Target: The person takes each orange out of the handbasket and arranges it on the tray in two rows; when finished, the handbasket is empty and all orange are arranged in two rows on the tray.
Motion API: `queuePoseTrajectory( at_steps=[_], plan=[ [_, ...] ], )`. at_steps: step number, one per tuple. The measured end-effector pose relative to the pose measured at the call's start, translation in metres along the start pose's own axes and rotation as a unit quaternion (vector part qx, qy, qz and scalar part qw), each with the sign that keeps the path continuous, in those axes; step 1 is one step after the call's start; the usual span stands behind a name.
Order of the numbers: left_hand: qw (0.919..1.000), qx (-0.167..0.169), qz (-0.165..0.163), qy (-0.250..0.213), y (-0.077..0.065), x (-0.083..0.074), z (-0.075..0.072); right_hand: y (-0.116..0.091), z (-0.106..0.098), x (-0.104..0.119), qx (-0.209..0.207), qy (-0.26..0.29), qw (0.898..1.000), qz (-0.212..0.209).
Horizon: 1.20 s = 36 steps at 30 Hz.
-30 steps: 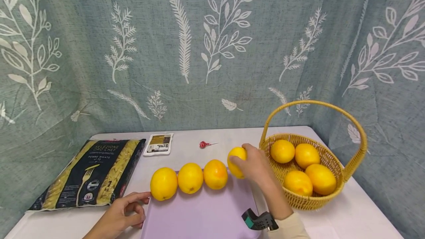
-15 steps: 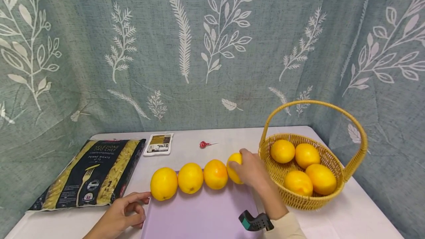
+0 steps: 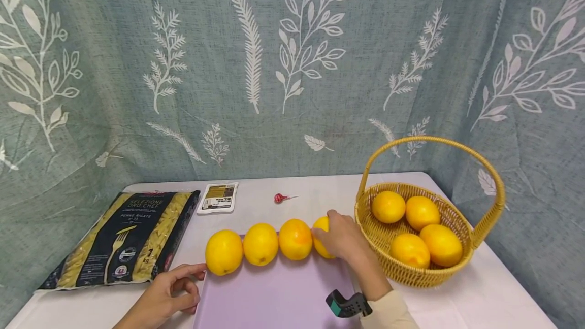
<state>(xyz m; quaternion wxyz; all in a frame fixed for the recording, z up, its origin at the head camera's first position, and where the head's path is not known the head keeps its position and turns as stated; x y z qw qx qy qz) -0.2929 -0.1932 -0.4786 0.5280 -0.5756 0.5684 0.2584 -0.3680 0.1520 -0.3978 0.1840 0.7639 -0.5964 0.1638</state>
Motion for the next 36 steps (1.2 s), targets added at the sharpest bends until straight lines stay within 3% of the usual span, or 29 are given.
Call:
queuePoseTrajectory(
  at_steps=[9,18,28,36],
  plan=[
    [1.0000,-0.006,-0.004,-0.004,0.001,0.001,0.001,0.001,0.002,0.000,-0.005,-0.011,1.000,-0.010],
    [0.9996,-0.012,-0.024,-0.003,0.002,0.006,0.001,-0.003,-0.001,0.000,0.004,0.015,1.000,0.006],
    [0.9994,-0.027,-0.022,0.007,0.003,0.004,-0.002,-0.010,-0.018,0.008,0.004,0.036,0.999,-0.002],
    [0.9996,-0.025,-0.016,-0.003,0.001,0.002,-0.001,-0.022,-0.044,0.012,0.011,0.043,0.999,-0.006]
  ],
)
Point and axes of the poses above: each hand's wrist, its own y-axis towards the middle knuckle, its own z-axis out of the palm, x = y × z, the point moved 10 cm from there along y, towards the middle knuckle, and after that the axes turned 11 degrees about -z, right-handed, at the moved point
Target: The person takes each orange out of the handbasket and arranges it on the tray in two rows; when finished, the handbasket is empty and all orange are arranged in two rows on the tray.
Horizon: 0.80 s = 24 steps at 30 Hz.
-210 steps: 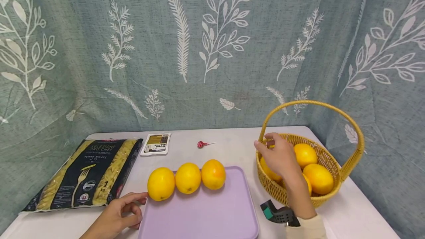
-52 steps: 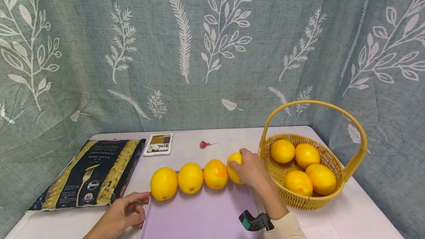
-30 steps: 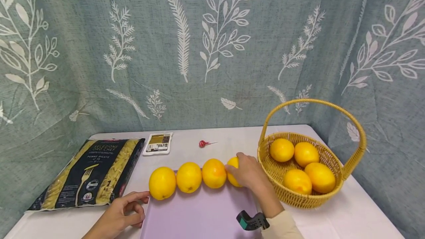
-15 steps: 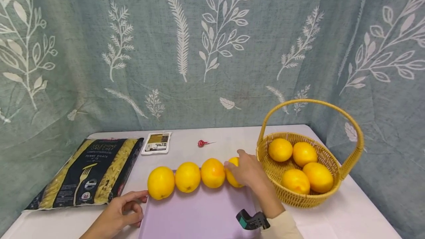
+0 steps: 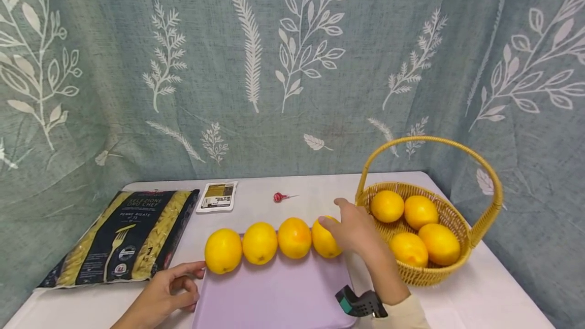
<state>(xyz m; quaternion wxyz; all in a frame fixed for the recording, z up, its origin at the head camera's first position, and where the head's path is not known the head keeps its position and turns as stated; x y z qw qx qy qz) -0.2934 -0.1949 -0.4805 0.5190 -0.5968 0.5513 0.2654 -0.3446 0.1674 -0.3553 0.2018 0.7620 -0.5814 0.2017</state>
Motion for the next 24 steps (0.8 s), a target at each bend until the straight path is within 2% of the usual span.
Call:
queuePoseTrajectory(
  at_steps=[5,11,17,24],
  plan=[
    [1.0000,0.006,0.003,-0.004,0.001,0.001,0.000,-0.007,-0.019,-0.002,0.006,0.008,1.000,-0.001],
    [1.0000,0.004,0.001,-0.005,0.000,0.001,0.000,-0.018,-0.047,-0.012,-0.008,0.000,1.000,-0.001],
    [0.9999,0.006,0.003,-0.008,-0.001,0.000,0.000,-0.024,-0.068,-0.018,-0.049,0.005,0.999,-0.007],
    [0.9999,0.010,0.001,-0.010,0.001,0.002,0.000,-0.022,-0.075,-0.039,-0.102,0.023,0.994,0.010]
  ],
)
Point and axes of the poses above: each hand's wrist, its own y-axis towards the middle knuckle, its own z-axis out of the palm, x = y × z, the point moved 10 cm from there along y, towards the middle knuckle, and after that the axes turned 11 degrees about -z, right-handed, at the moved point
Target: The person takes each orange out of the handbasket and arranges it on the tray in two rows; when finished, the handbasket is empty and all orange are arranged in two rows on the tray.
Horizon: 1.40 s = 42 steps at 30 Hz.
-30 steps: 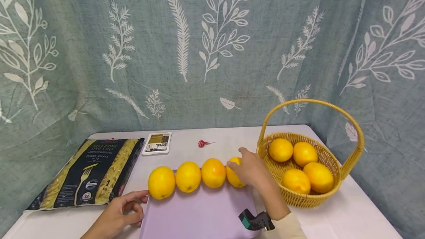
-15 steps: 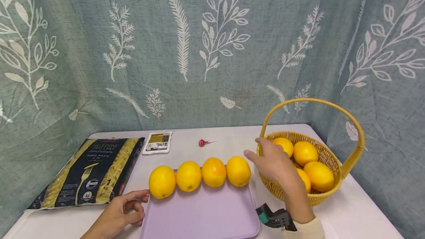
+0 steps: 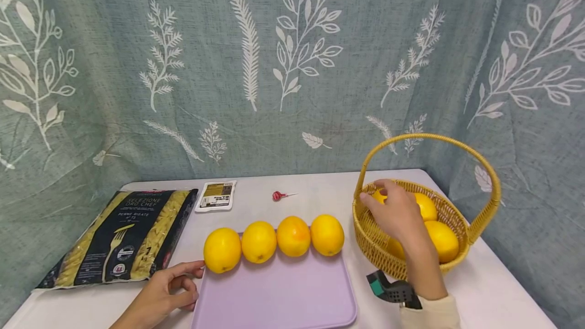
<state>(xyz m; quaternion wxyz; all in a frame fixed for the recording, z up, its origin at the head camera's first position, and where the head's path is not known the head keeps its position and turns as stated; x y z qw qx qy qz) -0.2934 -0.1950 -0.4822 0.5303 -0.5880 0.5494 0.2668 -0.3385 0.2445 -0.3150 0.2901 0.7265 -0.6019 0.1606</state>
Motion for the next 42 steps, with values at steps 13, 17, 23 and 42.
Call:
queuePoseTrajectory(
  at_steps=[13,17,23,42],
  plan=[
    [0.9999,-0.003,-0.012,-0.006,-0.001,-0.001,0.000,0.018,0.010,-0.056,-0.051,0.018,0.998,0.034],
    [1.0000,0.002,-0.002,-0.006,0.000,-0.001,0.000,0.025,0.016,-0.066,-0.041,0.024,0.998,0.044],
    [1.0000,-0.004,-0.008,0.000,0.001,0.001,-0.001,0.029,0.025,-0.076,-0.018,0.030,0.997,0.064],
    [0.9999,0.002,-0.006,-0.009,-0.001,-0.001,0.000,0.035,0.040,-0.092,0.045,-0.003,0.996,0.083]
  ],
)
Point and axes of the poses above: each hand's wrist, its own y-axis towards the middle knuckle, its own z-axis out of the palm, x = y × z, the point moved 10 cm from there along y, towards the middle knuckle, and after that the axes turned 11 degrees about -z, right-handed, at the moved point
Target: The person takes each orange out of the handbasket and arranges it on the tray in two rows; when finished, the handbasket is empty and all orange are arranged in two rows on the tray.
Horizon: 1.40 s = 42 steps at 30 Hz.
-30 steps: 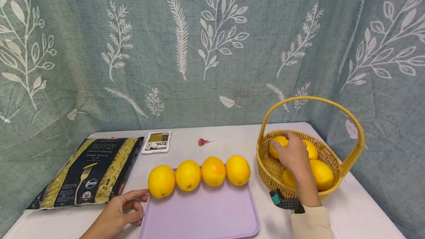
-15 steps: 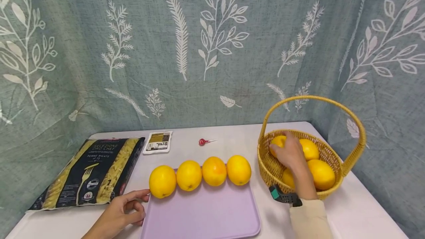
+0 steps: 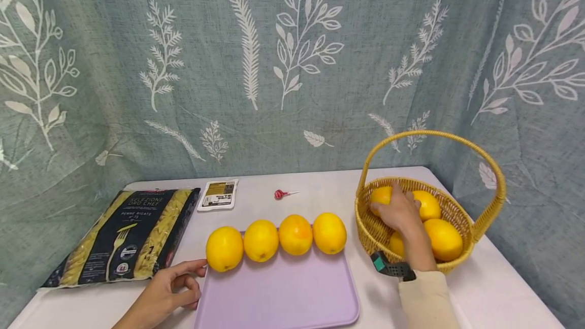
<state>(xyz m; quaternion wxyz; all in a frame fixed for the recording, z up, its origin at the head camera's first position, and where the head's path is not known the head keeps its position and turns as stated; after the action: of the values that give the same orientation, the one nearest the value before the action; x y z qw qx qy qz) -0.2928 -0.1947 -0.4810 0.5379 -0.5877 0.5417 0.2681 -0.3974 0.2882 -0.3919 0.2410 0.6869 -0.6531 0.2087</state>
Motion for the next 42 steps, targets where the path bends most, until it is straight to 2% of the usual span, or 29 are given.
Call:
queuePoseTrajectory(
  at_steps=[7,13,18,26,34,42],
  plan=[
    [1.0000,-0.003,0.004,0.002,0.000,0.000,0.000,0.000,0.009,0.002,0.033,-0.004,0.999,-0.008],
    [1.0000,-0.007,0.003,0.003,-0.002,-0.002,0.000,-0.002,0.015,0.002,0.059,0.007,0.998,0.001],
    [0.9998,-0.018,-0.007,0.006,-0.002,-0.002,0.000,-0.002,0.019,0.005,0.060,0.003,0.998,-0.020],
    [0.9996,-0.024,-0.006,0.011,-0.002,-0.001,-0.002,0.002,0.023,0.015,0.058,-0.063,0.994,-0.071],
    [0.9998,-0.021,-0.007,0.001,-0.002,0.001,-0.003,0.003,0.024,0.018,0.059,-0.072,0.993,-0.070],
    [0.9999,-0.015,0.003,-0.004,-0.003,-0.003,0.000,0.001,0.019,0.016,0.058,-0.049,0.995,-0.060]
  ],
)
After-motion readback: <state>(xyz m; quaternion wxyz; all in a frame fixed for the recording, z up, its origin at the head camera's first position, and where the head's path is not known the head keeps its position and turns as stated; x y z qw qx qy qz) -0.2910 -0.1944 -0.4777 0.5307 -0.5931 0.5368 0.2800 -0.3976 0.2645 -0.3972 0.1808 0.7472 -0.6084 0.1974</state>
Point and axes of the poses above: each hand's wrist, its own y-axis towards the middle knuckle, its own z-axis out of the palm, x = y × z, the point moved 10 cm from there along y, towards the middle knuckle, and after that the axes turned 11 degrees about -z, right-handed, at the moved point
